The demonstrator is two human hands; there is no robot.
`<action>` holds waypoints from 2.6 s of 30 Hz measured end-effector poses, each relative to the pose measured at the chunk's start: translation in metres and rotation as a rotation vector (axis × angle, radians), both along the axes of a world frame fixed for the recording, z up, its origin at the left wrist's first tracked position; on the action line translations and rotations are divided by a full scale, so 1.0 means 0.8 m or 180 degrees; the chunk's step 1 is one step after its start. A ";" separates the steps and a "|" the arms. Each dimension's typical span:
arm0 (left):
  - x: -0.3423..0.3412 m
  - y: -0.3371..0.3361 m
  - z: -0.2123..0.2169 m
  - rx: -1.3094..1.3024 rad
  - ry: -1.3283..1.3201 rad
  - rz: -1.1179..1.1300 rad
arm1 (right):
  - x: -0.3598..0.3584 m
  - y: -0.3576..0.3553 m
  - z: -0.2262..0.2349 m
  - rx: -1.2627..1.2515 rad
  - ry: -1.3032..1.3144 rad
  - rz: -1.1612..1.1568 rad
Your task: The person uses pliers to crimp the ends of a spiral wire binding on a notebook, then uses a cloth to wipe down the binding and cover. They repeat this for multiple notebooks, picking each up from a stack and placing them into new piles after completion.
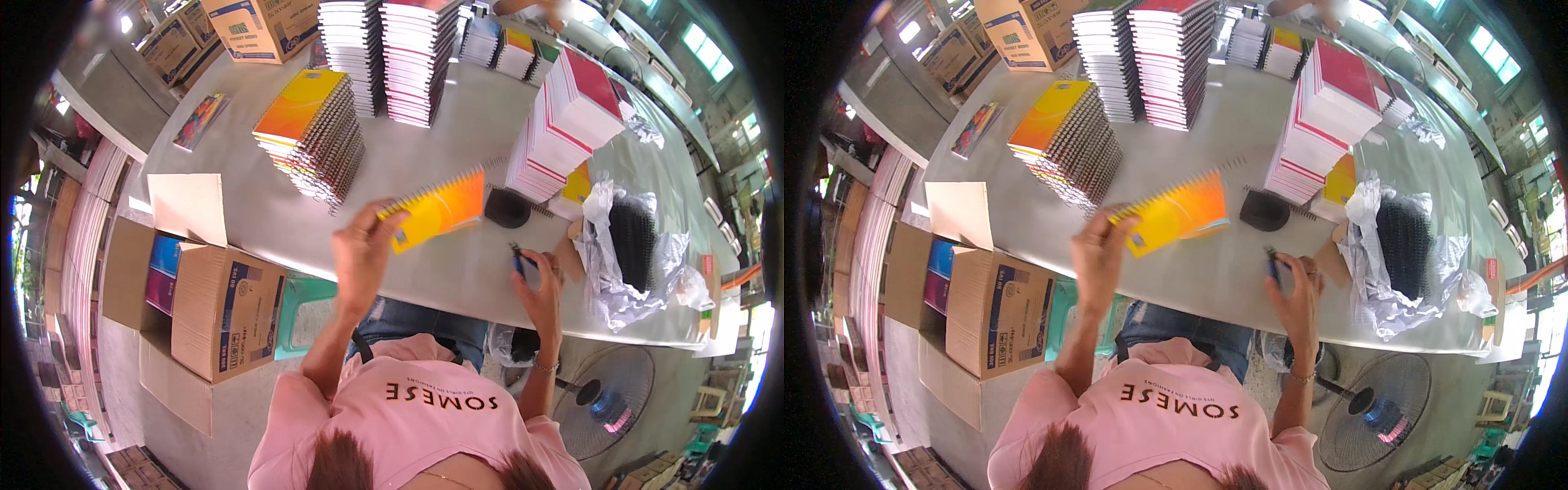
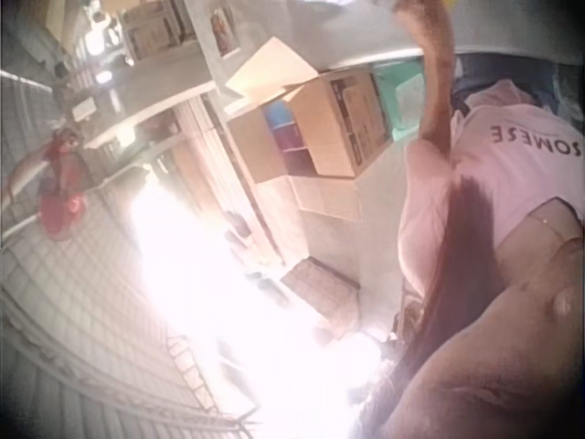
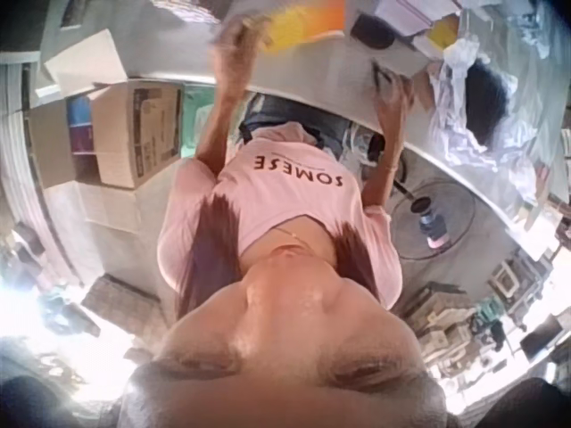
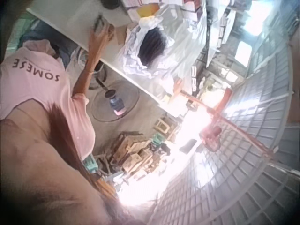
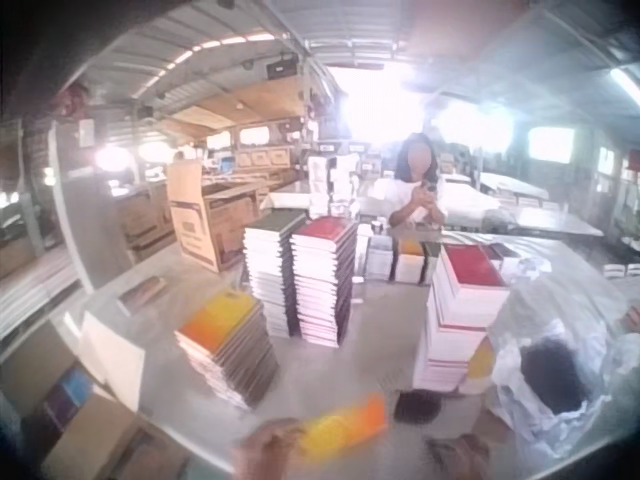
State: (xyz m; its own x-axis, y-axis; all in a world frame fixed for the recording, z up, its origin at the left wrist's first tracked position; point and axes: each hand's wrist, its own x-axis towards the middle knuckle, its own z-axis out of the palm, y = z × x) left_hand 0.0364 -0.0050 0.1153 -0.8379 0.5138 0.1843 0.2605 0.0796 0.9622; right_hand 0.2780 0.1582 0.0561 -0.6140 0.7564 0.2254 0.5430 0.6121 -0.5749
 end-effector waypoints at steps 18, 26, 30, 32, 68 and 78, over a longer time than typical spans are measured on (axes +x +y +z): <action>-0.253 -0.010 0.043 0.0779 0.1421 0.1248 | -0.119 0.007 0.011 0.0464 0.1315 0.0373; -0.277 -0.011 0.001 0.0527 0.1139 0.1054 | -0.096 0.105 0.118 0.1260 0.2647 -0.0879; -0.251 -0.027 0.017 0.0589 0.1513 0.1391 | -0.099 0.185 0.126 0.1310 0.2609 -0.0835; -0.225 -0.028 0.033 0.0579 0.2672 0.1851 | -0.077 0.236 0.100 0.1191 0.1841 -0.0977; 0.089 0.116 0.044 -0.0089 0.1562 -0.2444 | 0.014 0.027 0.086 -0.1039 0.2992 0.0189; 0.018 0.055 -0.015 -0.1363 0.3153 -0.1647 | 0.203 0.179 0.036 0.1635 -0.0403 -0.3381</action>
State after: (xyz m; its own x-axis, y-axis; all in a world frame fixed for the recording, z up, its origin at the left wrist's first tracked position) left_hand 0.0511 0.0391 0.1031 -0.1040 0.9253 0.3647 0.9692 0.0120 0.2461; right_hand 0.4400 0.3015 0.0847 0.2270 0.7392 0.6340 0.9535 -0.0363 -0.2991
